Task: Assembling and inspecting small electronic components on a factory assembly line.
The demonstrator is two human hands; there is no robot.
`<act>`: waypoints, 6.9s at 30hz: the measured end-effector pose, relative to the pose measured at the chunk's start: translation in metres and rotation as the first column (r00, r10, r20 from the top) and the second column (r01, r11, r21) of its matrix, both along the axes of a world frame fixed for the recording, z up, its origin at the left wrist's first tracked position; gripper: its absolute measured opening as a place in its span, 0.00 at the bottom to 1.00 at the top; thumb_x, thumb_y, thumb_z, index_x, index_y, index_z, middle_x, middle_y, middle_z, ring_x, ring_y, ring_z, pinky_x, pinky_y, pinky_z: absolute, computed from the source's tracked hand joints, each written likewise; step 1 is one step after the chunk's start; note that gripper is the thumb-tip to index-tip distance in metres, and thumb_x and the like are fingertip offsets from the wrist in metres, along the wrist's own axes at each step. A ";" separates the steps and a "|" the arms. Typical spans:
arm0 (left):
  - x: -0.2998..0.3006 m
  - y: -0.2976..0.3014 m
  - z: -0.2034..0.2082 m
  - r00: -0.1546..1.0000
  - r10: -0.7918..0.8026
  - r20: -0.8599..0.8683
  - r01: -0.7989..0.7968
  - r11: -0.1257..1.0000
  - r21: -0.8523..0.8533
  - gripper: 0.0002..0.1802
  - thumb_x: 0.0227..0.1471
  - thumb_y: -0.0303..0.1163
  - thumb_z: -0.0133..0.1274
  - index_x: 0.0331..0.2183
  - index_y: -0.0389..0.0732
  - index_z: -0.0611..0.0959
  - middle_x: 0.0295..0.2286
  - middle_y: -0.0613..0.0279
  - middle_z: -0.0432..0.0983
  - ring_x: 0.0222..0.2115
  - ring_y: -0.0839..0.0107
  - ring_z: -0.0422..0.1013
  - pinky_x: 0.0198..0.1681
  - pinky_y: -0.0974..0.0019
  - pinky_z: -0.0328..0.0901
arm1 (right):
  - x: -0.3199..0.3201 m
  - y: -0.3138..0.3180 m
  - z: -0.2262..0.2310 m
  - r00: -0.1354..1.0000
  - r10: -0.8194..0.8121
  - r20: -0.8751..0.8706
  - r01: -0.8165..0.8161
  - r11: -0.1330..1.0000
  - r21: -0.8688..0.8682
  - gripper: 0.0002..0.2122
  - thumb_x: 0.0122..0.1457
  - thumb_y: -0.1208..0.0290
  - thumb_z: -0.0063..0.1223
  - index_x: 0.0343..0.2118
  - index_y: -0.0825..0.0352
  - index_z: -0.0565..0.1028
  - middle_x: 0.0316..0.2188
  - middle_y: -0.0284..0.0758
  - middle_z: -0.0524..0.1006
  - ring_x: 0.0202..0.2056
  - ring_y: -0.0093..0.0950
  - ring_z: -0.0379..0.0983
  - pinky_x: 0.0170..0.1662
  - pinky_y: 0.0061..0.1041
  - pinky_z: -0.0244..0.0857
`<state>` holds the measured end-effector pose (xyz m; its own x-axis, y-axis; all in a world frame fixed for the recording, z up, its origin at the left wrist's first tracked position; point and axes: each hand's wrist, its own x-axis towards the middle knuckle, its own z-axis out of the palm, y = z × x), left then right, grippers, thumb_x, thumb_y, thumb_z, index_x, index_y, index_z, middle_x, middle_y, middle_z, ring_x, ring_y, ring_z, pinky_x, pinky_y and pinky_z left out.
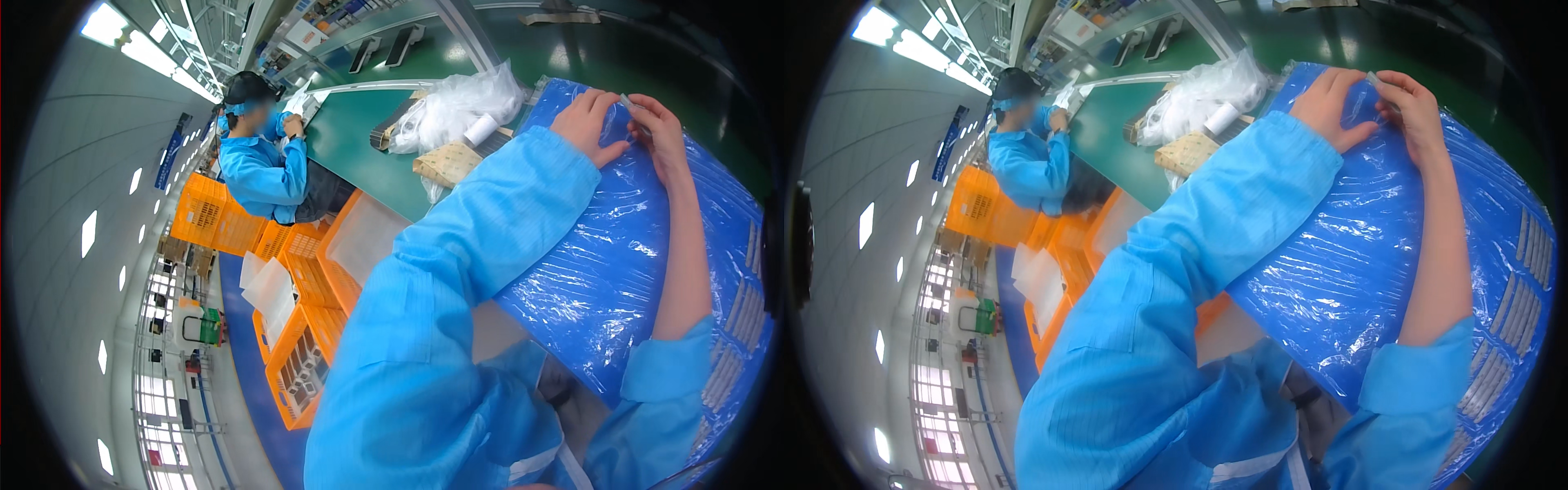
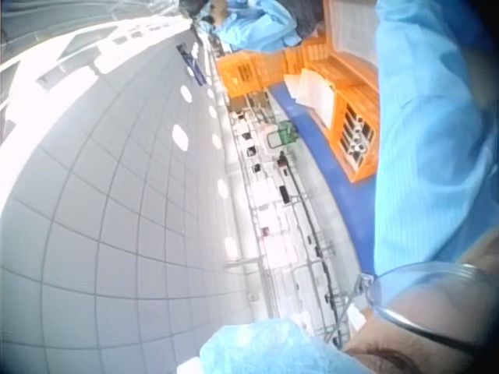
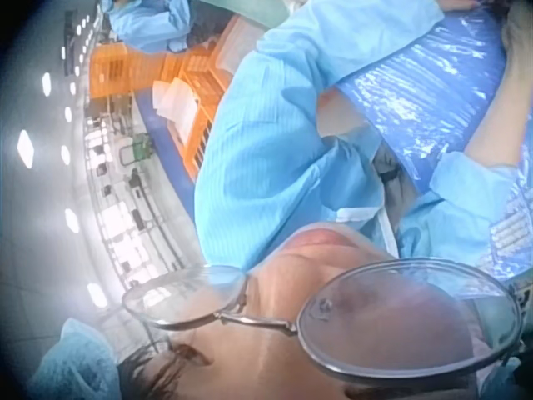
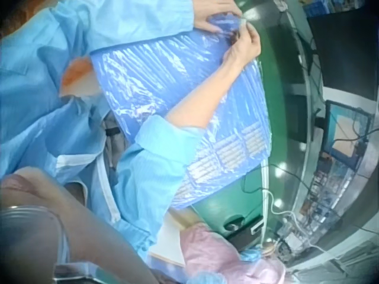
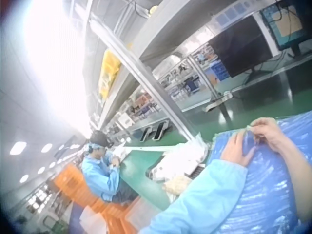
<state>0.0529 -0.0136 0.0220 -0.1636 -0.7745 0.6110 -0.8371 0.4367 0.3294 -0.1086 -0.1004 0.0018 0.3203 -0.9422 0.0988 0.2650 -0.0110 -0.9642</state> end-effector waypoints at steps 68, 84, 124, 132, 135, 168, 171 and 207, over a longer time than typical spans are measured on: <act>0.006 0.005 0.003 0.981 -0.149 -0.124 0.152 0.988 0.017 0.38 0.34 0.36 0.66 0.48 0.37 0.69 0.49 0.50 0.64 0.50 0.51 0.67 0.51 0.59 0.65 | 0.007 0.015 -0.002 0.961 -0.026 -0.274 -0.028 0.981 -0.192 0.15 0.56 0.71 0.51 0.47 0.67 0.73 0.26 0.26 0.73 0.26 0.13 0.65 0.32 0.15 0.60; 0.010 -0.001 -0.001 0.969 -0.169 -0.178 0.193 0.973 0.127 0.40 0.36 0.36 0.66 0.51 0.38 0.67 0.48 0.50 0.68 0.43 0.51 0.72 0.47 0.60 0.68 | -0.004 0.009 0.001 0.992 0.097 -0.081 -0.105 0.990 -0.090 0.24 0.52 0.76 0.50 0.55 0.69 0.66 0.31 0.29 0.74 0.33 0.18 0.71 0.40 0.15 0.64; -0.001 0.005 0.004 0.975 -0.119 -0.190 0.158 0.966 0.204 0.34 0.39 0.29 0.66 0.49 0.44 0.70 0.36 0.54 0.76 0.33 0.56 0.76 0.39 0.59 0.70 | -0.015 0.013 0.010 0.967 0.254 0.031 -0.255 0.967 0.027 0.27 0.48 0.78 0.50 0.56 0.62 0.68 0.41 0.32 0.74 0.40 0.23 0.68 0.46 0.21 0.61; -0.003 0.004 -0.004 0.974 -0.140 -0.176 0.148 0.988 0.035 0.21 0.46 0.22 0.56 0.45 0.43 0.73 0.35 0.53 0.76 0.33 0.54 0.75 0.38 0.57 0.69 | -0.018 -0.001 -0.003 0.966 0.249 0.067 -0.252 0.967 0.038 0.26 0.50 0.78 0.52 0.56 0.63 0.68 0.39 0.31 0.73 0.36 0.19 0.65 0.42 0.18 0.60; -0.001 0.004 -0.007 0.976 -0.136 -0.172 0.130 0.991 -0.041 0.16 0.48 0.21 0.54 0.41 0.42 0.76 0.35 0.53 0.76 0.34 0.52 0.75 0.38 0.57 0.69 | -0.014 0.005 0.000 0.981 0.177 0.079 -0.182 0.981 0.061 0.25 0.51 0.78 0.52 0.55 0.65 0.69 0.37 0.30 0.73 0.34 0.17 0.65 0.41 0.15 0.60; 0.000 0.001 -0.003 0.988 0.033 -0.148 -0.025 0.998 0.052 0.08 0.48 0.26 0.56 0.34 0.41 0.76 0.30 0.54 0.78 0.29 0.54 0.75 0.34 0.56 0.70 | -0.011 0.003 -0.002 0.975 0.190 0.116 -0.196 0.979 0.047 0.02 0.56 0.73 0.50 0.32 0.62 0.72 0.27 0.28 0.71 0.32 0.17 0.68 0.40 0.16 0.63; 0.002 -0.001 -0.004 0.991 0.054 -0.119 -0.048 0.998 0.046 0.09 0.49 0.28 0.56 0.36 0.42 0.76 0.31 0.54 0.79 0.30 0.55 0.76 0.35 0.58 0.70 | -0.011 0.004 -0.001 0.979 0.171 0.109 -0.176 0.984 0.037 0.03 0.56 0.70 0.50 0.32 0.61 0.72 0.27 0.27 0.71 0.32 0.17 0.68 0.40 0.17 0.63; -0.004 -0.004 -0.006 0.991 0.075 -0.113 -0.057 0.986 0.158 0.17 0.50 0.27 0.54 0.43 0.41 0.70 0.32 0.54 0.79 0.32 0.52 0.76 0.37 0.55 0.69 | -0.009 0.007 0.005 0.955 0.260 -0.141 -0.277 0.954 -0.115 0.12 0.49 0.74 0.59 0.38 0.67 0.76 0.36 0.34 0.74 0.38 0.23 0.72 0.47 0.21 0.69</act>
